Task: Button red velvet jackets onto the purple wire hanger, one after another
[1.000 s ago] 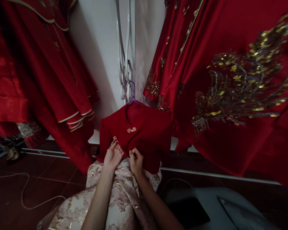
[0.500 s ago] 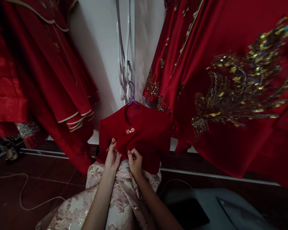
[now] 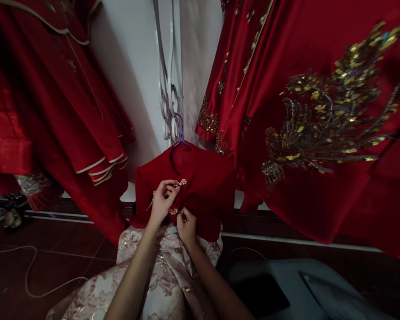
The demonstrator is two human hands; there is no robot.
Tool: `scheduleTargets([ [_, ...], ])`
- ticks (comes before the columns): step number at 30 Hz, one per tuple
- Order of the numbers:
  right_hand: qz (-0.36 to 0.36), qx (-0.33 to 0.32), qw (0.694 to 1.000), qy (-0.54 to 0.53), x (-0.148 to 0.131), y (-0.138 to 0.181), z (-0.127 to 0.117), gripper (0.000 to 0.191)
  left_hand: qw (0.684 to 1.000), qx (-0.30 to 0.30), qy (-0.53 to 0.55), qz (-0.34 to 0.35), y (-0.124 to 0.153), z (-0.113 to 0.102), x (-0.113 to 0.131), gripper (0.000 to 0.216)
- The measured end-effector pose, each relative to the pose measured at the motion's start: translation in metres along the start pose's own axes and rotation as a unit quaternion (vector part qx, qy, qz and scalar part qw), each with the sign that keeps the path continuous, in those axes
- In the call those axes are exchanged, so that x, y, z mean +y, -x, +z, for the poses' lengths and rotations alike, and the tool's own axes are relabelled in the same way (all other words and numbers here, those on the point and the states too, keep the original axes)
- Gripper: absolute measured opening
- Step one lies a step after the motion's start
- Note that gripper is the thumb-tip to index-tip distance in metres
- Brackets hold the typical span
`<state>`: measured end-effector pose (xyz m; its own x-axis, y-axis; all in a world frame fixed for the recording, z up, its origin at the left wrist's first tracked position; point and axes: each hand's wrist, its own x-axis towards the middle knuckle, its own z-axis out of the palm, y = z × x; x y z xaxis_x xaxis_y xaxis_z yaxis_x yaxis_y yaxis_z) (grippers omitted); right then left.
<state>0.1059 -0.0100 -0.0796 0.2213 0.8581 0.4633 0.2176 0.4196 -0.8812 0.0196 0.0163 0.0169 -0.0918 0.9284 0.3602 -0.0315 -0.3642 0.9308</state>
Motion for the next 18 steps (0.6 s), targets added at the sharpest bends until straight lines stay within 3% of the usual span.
scheduleTargets([
  [4, -0.002, 0.005, 1.000, 0.001, 0.000, 0.000, 0.000, 0.018, 0.986, -0.008, -0.147, 0.083, -0.015, 0.002, 0.011, 0.019],
  [7, -0.008, 0.011, 1.000, 0.000, 0.001, -0.001, 0.000, 0.019, 0.957, -0.020, -0.263, 0.123, -0.019, 0.003, 0.016, 0.015],
  [11, -0.012, 0.019, 1.000, 0.003, 0.002, -0.002, 0.001, 0.021, 0.848, -0.082, -0.499, 0.159, -0.030, 0.005, 0.028, 0.014],
  [14, -0.009, 0.018, 1.000, 0.006, 0.004, -0.003, 0.001, 0.025, 0.769, -0.124, -0.600, 0.184, -0.042, 0.007, 0.038, 0.015],
  [16, -0.003, 0.018, 1.000, 0.006, 0.004, -0.003, 0.002, 0.026, 0.744, -0.147, -0.623, 0.192, -0.047, 0.008, 0.042, 0.016],
  [18, 0.001, 0.019, 1.000, 0.003, 0.003, -0.003, 0.001, 0.025, 0.739, -0.159, -0.625, 0.194, -0.048, 0.010, 0.043, 0.016],
])
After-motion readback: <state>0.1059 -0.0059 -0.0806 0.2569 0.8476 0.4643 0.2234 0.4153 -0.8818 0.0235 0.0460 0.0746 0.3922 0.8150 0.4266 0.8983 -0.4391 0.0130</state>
